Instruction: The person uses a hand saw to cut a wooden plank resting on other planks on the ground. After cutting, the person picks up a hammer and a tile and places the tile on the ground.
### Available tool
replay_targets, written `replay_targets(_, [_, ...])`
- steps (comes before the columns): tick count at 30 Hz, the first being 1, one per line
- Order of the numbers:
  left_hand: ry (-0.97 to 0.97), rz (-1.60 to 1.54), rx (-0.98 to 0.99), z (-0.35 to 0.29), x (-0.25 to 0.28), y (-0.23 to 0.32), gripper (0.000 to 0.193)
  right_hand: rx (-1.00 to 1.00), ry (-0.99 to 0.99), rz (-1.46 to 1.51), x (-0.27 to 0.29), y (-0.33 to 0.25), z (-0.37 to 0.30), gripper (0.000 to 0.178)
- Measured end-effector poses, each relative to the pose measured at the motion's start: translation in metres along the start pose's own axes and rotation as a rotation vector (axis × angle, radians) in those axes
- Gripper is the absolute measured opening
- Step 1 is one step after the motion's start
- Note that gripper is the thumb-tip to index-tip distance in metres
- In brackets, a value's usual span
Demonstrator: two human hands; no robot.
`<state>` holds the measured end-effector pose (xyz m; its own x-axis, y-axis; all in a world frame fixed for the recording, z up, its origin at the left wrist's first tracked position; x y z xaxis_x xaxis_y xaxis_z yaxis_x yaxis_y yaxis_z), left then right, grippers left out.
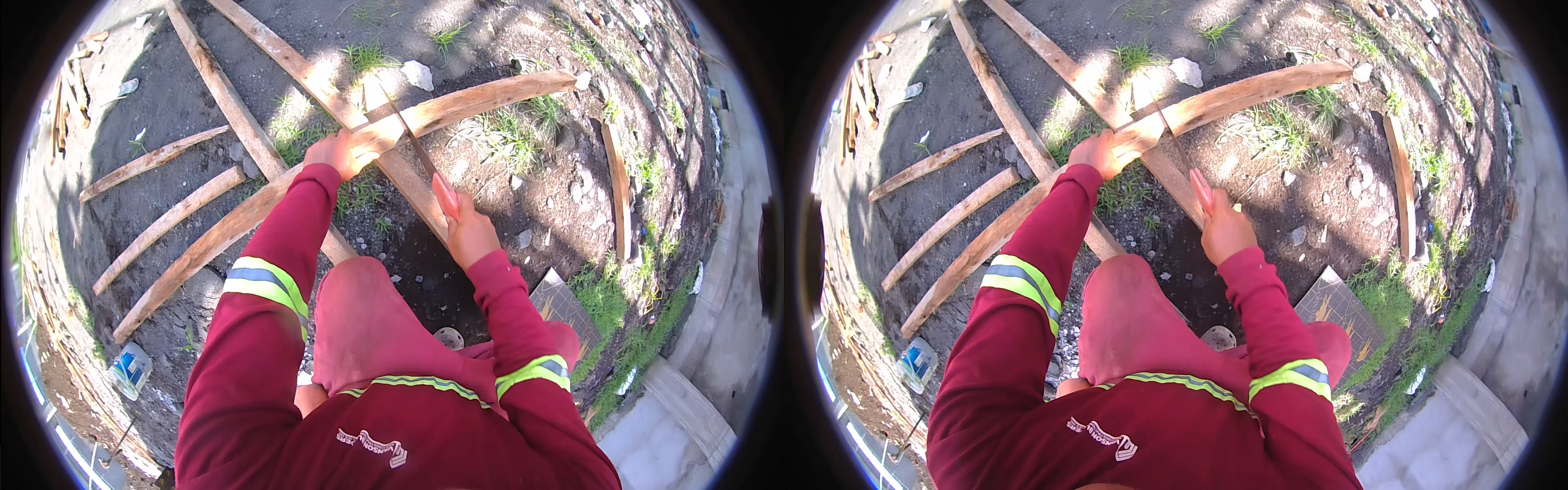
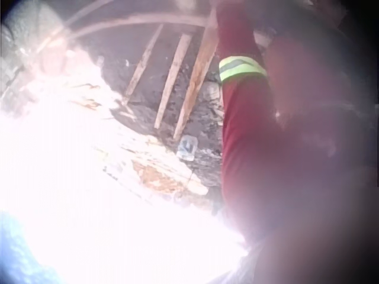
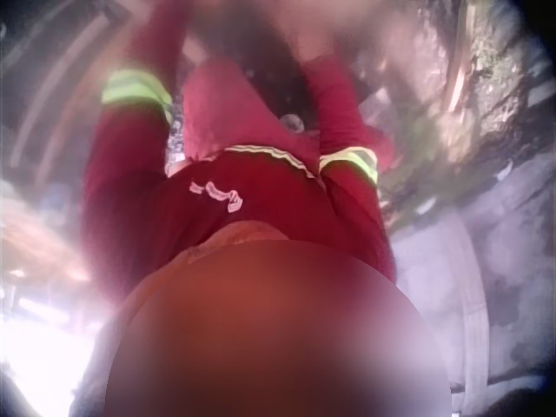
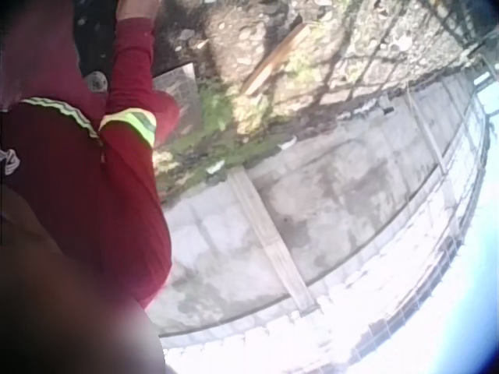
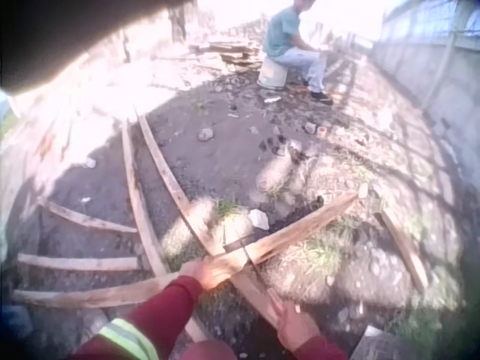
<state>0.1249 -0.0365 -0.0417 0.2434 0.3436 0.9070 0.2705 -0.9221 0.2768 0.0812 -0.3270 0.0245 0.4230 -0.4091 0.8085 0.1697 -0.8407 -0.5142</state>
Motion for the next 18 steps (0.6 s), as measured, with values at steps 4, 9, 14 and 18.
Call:
replay_targets(4, [-0.051, -0.038, 0.021, 0.004, -0.006, -0.006, 0.072, -0.147, -0.035, -0.004, 0.052, 0.005, -0.1, 0.038])
replay_targets(9, [-0.057, -0.025, 0.02, 0.003, -0.004, -0.003, 0.077, -0.044, -0.045, -0.001, 0.011, -0.023, 0.013, 0.027])
replay_targets(14, [-0.065, -0.021, 0.015, -0.001, -0.002, 0.0, 0.076, -0.001, 0.017, -0.006, -0.005, -0.009, 0.02, 0.026])
replay_targets(18, [-0.014, -0.036, 0.009, 0.004, -0.006, -0.006, 0.072, -0.178, -0.091, 0.015, 0.047, 0.002, -0.09, 0.03])
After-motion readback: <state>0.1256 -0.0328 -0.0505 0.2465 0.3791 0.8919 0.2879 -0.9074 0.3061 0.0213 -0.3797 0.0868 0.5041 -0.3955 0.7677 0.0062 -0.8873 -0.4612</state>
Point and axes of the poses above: each hand's wrist, its own z-axis towards the middle knuckle, its own x-axis out of the back of the hand, y = z × x, the point moved 4 cm from there along z, towards the middle knuckle, and after that the axes turned 1 degree about z, right-handed, at the moved point
